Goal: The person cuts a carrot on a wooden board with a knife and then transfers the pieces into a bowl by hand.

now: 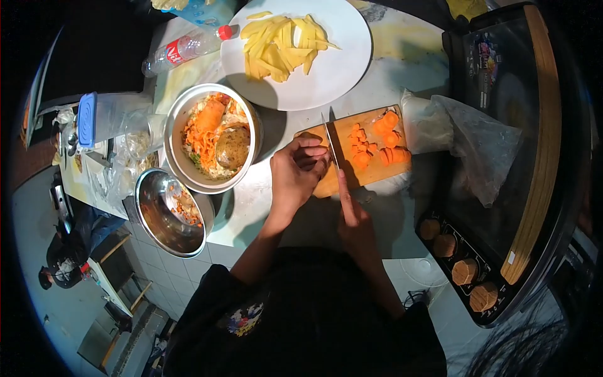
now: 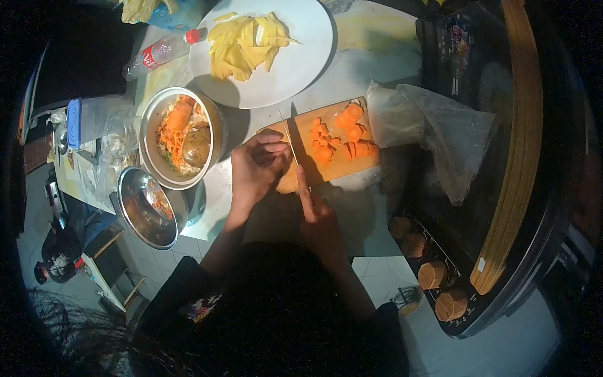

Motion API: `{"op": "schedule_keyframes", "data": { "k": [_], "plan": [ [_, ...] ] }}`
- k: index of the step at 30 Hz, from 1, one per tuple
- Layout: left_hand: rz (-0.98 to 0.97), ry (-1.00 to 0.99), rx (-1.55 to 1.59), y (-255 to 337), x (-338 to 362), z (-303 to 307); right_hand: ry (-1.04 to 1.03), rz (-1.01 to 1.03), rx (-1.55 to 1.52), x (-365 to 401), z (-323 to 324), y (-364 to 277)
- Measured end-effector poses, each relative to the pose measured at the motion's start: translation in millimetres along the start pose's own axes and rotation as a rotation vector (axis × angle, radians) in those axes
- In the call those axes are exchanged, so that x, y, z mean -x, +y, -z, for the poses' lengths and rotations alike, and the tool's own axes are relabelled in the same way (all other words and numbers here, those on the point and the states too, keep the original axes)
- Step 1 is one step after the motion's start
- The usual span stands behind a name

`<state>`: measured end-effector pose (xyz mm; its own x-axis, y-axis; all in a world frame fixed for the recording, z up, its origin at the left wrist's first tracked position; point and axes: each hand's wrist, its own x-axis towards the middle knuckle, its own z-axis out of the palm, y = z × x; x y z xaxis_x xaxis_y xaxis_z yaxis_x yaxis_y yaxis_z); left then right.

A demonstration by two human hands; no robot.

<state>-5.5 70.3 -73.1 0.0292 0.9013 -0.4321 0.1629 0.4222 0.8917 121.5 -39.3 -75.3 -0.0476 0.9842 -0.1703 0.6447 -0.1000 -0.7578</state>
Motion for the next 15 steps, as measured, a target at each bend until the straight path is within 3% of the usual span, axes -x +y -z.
{"op": "schedule_keyframes", "data": {
  "k": [15],
  "plan": [
    [-0.007, -0.001, -0.021, 2.2, 0.4, 0.4, 0.012, 0.021, 0.101, 0.9, -3.2, -0.6]
  ]
}}
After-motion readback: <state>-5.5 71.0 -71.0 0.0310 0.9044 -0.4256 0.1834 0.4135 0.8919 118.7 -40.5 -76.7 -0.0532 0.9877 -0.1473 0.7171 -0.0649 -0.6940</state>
